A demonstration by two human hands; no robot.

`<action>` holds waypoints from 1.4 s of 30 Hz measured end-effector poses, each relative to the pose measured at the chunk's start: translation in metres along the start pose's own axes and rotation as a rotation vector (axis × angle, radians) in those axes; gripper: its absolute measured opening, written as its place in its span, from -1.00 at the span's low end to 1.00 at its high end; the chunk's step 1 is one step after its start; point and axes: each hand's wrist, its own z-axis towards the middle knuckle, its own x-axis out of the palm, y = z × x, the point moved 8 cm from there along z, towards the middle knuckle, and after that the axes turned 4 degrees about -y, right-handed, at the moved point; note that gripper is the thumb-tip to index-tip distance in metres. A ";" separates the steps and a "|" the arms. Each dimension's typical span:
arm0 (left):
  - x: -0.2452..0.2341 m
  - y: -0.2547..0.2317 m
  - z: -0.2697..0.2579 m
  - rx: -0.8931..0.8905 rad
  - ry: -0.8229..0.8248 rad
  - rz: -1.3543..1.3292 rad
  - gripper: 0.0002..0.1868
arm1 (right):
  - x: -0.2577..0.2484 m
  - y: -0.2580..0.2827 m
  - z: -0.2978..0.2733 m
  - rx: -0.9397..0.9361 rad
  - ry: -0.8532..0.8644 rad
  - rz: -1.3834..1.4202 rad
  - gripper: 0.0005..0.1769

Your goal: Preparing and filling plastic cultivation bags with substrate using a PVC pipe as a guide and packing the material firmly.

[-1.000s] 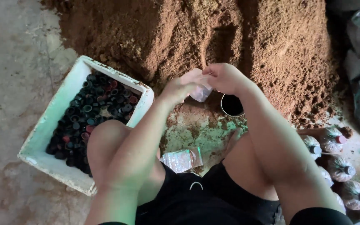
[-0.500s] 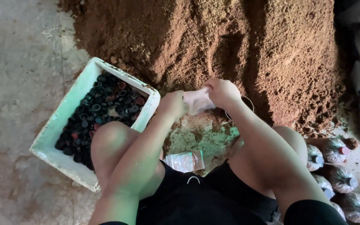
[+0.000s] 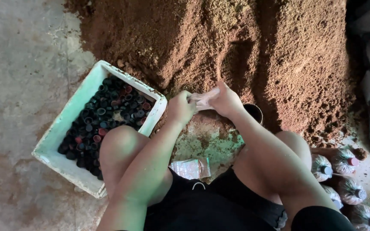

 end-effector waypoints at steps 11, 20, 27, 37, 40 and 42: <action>0.019 0.013 0.002 0.045 0.086 0.028 -0.63 | 0.007 -0.064 -0.006 0.045 -0.036 -0.153 -0.61; 0.031 0.033 -0.001 0.176 0.122 0.063 -0.64 | -0.003 -0.065 -0.037 0.110 -0.018 -0.149 -0.58; 0.042 0.084 0.001 0.126 0.158 0.183 -0.62 | 0.006 -0.077 -0.046 0.153 0.039 -0.140 -0.56; 0.058 0.095 0.000 0.121 0.271 0.258 -0.66 | 0.023 -0.095 -0.057 -0.019 -0.061 -0.347 -0.71; 0.069 0.101 -0.001 0.079 0.315 0.322 -0.60 | 0.029 -0.096 -0.054 -0.022 -0.081 -0.256 -0.70; 0.070 0.087 -0.010 -0.099 0.363 0.092 -0.20 | 0.029 -0.097 -0.050 0.005 -0.073 -0.085 -0.71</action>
